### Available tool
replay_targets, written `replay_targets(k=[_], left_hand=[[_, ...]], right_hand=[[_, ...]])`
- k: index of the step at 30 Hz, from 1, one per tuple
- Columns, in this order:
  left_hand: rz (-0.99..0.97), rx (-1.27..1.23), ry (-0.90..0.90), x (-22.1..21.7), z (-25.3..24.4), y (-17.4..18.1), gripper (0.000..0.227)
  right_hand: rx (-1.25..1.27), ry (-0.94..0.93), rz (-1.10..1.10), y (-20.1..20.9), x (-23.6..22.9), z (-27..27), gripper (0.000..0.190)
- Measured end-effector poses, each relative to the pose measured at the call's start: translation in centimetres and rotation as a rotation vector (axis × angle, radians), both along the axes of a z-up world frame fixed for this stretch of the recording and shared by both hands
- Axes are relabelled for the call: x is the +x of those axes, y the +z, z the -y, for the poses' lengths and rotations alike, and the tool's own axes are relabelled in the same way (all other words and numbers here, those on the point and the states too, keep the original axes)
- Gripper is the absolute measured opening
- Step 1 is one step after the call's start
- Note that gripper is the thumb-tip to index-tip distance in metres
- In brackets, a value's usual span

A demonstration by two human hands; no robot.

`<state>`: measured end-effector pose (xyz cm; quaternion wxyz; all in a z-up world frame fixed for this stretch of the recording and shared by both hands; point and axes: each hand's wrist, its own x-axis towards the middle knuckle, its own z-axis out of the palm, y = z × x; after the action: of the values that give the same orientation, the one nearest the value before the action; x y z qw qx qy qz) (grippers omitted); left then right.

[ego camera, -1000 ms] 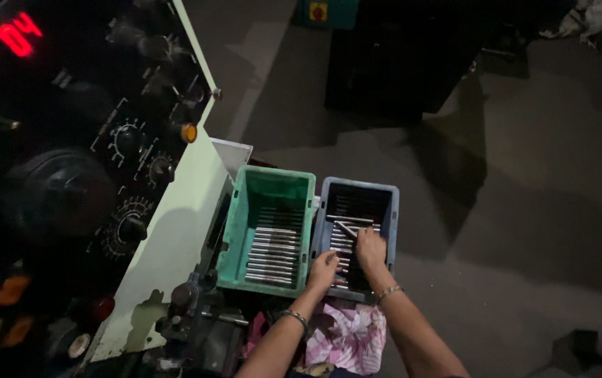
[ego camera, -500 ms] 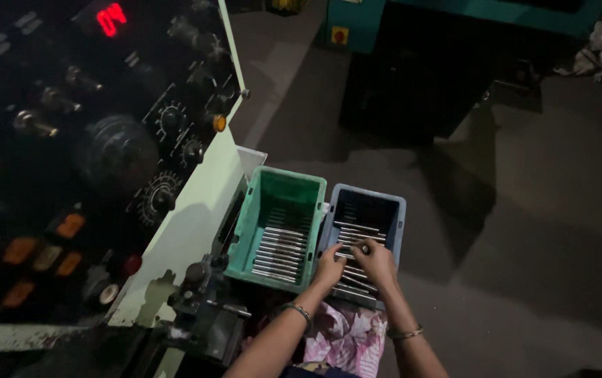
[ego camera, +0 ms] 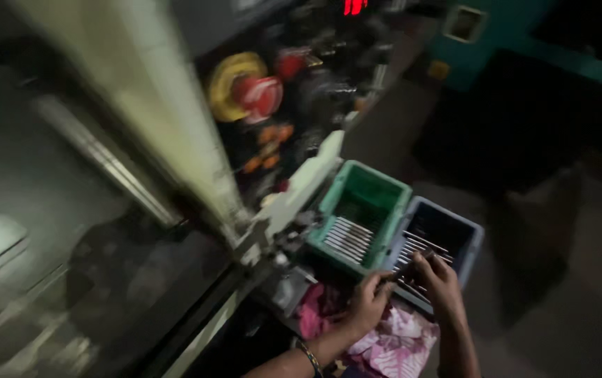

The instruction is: The person measures cylindrical metal rods using a vernier caliper, then places them into a green bin. The person repeats this process for multiple rods, occasionally wiping them with a cloth before measuring.

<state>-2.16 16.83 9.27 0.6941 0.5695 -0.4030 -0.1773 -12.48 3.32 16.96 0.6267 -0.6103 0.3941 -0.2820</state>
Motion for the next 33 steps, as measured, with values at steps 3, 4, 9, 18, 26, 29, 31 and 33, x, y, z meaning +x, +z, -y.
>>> replay_targets(k=[3,4,9,18,26,29,31,33], left_hand=[[-0.272,0.081,0.007,0.9,-4.5,1.5,0.023],[-0.22,0.074,0.071,1.5,-6.2,2.0,0.022],[-0.153,0.129,0.261,4.5,-14.5,5.3,0.024],[-0.13,0.004,0.409,6.4,-26.2,8.2,0.023],[-0.161,0.027,0.477,3.8,-31.5,8.5,0.025],[-0.133,0.048,0.5,3.7,-31.8,7.5,0.027],[-0.197,0.091,0.52,3.0,-30.9,6.4,0.029],[-0.292,0.171,0.552,3.5,-29.7,5.5,0.032]], right_hand=[[0.009,0.116,0.031,1.1,3.1,-4.1,0.033],[0.001,0.142,0.052,1.4,4.0,-5.6,0.032],[0.03,0.284,0.056,3.1,8.3,-12.7,0.03],[0.016,0.452,0.099,2.8,11.7,-22.1,0.029],[-0.079,0.628,0.083,3.0,11.2,-26.4,0.031],[-0.01,0.599,-0.002,3.4,11.5,-26.8,0.032],[-0.033,0.651,0.042,3.8,11.1,-26.4,0.032],[-0.06,0.685,0.049,4.7,11.7,-25.7,0.032]])
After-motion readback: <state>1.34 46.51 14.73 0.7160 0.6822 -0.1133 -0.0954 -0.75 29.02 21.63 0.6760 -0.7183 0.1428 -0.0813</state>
